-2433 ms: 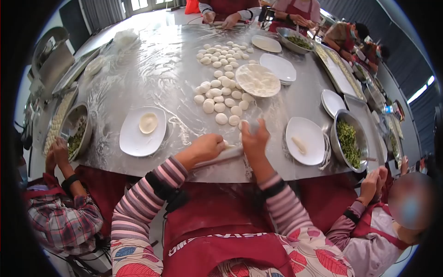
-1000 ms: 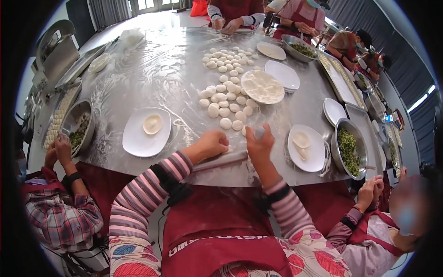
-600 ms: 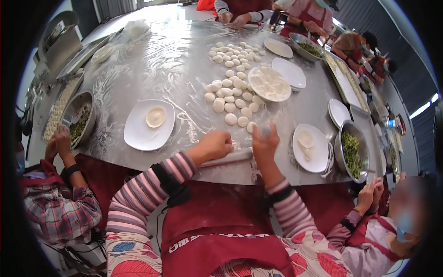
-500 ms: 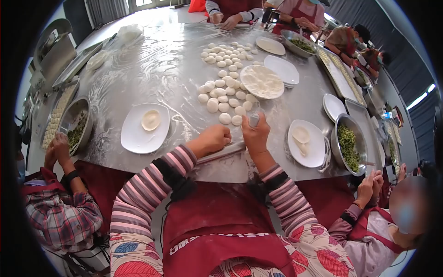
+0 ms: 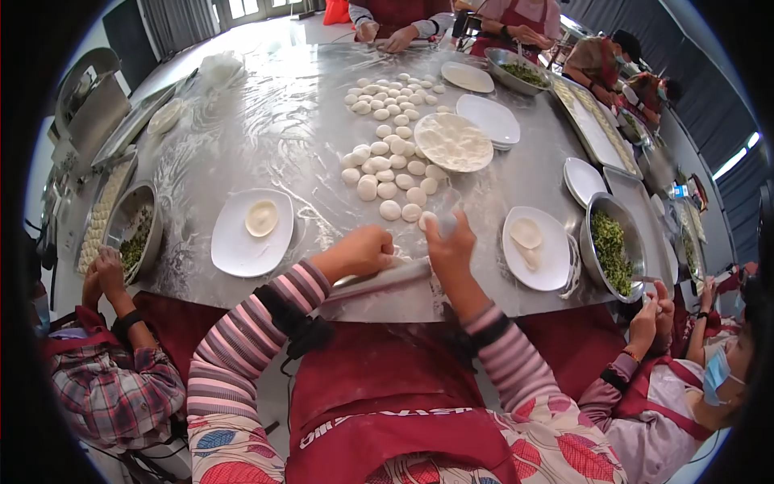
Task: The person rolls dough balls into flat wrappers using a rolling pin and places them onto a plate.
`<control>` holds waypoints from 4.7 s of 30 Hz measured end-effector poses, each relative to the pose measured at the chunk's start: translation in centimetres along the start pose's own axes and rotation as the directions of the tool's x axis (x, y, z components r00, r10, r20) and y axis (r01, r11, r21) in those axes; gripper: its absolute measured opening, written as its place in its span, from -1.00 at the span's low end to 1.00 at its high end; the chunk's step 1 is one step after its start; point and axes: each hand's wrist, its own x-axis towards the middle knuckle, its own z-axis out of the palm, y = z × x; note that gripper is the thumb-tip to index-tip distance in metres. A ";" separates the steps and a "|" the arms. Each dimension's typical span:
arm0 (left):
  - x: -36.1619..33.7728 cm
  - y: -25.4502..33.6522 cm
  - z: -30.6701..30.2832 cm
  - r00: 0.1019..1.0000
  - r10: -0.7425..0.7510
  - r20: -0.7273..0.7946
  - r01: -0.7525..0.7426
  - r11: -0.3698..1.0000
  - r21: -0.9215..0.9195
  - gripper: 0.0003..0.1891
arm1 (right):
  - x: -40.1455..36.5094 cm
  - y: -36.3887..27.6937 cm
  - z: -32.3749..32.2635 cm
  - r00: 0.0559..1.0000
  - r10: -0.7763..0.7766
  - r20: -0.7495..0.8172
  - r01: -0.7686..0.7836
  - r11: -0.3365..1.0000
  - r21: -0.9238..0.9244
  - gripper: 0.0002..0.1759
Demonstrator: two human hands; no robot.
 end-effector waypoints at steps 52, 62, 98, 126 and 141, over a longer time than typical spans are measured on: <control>-0.9 0.5 0.9 0.987 -0.141 -0.071 0.140 0.990 -0.014 -0.75 | -0.9 0.8 0.1 0.999 0.038 -0.017 -0.038 0.999 0.006 -0.70; 9.1 8.8 -1.2 0.984 0.142 0.109 -0.077 0.885 -0.459 -0.74 | -4.4 -1.8 -5.4 0.993 0.121 -0.011 -0.118 0.983 0.138 -0.74; -1.7 -0.6 1.4 0.978 -0.186 -0.097 0.166 0.969 -0.180 -0.81 | -3.0 -0.7 -3.1 0.998 0.069 0.001 -0.068 0.985 0.156 -0.68; 0.8 0.0 1.5 0.998 -0.038 -0.050 0.038 0.999 -0.007 -0.82 | -0.1 1.1 1.0 0.998 0.047 0.035 -0.047 0.999 0.008 -0.70; 1.0 -0.1 1.6 0.998 -0.057 -0.035 0.057 0.998 -0.003 -0.79 | 0.8 0.9 1.7 1.000 0.006 -0.022 -0.006 1.000 -0.010 -0.73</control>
